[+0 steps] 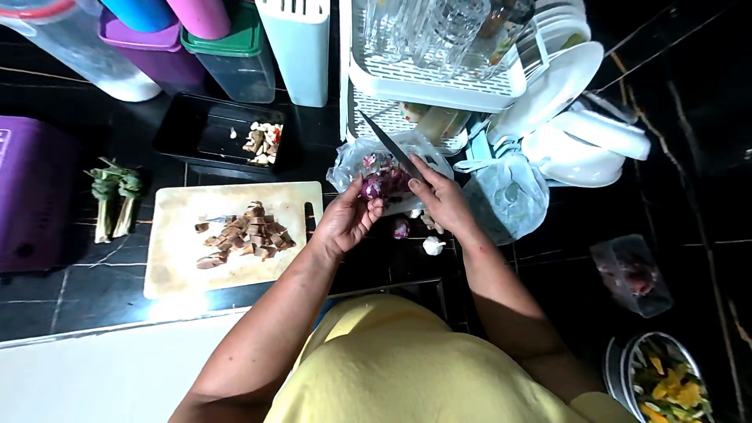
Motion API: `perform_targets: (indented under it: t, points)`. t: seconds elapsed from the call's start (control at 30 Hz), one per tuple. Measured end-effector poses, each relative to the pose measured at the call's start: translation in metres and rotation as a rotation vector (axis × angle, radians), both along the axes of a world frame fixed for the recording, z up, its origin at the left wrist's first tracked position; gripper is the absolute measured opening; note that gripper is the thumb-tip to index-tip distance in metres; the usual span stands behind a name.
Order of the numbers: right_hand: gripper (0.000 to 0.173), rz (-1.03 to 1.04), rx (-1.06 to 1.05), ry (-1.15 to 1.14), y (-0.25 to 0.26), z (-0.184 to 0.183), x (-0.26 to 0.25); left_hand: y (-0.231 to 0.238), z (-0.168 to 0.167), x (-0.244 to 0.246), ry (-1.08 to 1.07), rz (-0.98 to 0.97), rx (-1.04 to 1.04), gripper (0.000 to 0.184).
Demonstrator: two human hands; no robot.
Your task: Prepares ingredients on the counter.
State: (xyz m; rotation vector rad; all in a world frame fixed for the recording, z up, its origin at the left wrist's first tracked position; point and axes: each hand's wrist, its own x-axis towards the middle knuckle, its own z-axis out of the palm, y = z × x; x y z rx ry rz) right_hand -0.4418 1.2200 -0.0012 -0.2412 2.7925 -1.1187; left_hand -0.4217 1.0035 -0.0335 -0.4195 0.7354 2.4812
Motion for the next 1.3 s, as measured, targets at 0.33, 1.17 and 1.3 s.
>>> perform_targets:
  t: [0.33,1.17,1.3]
  points:
    - [0.066,0.353,-0.097,0.143,-0.025,-0.002,0.022,0.012,0.006,0.005,0.155,0.123,-0.086,0.03]
    - [0.071,0.315,0.036,0.152,-0.029,-0.001,0.032,0.02,0.015,0.005,0.013,0.086,-0.134,0.05]
    - [0.069,0.274,0.087,0.241,-0.033,-0.006,0.036,0.021,0.02,0.007,-0.017,0.116,-0.13,0.046]
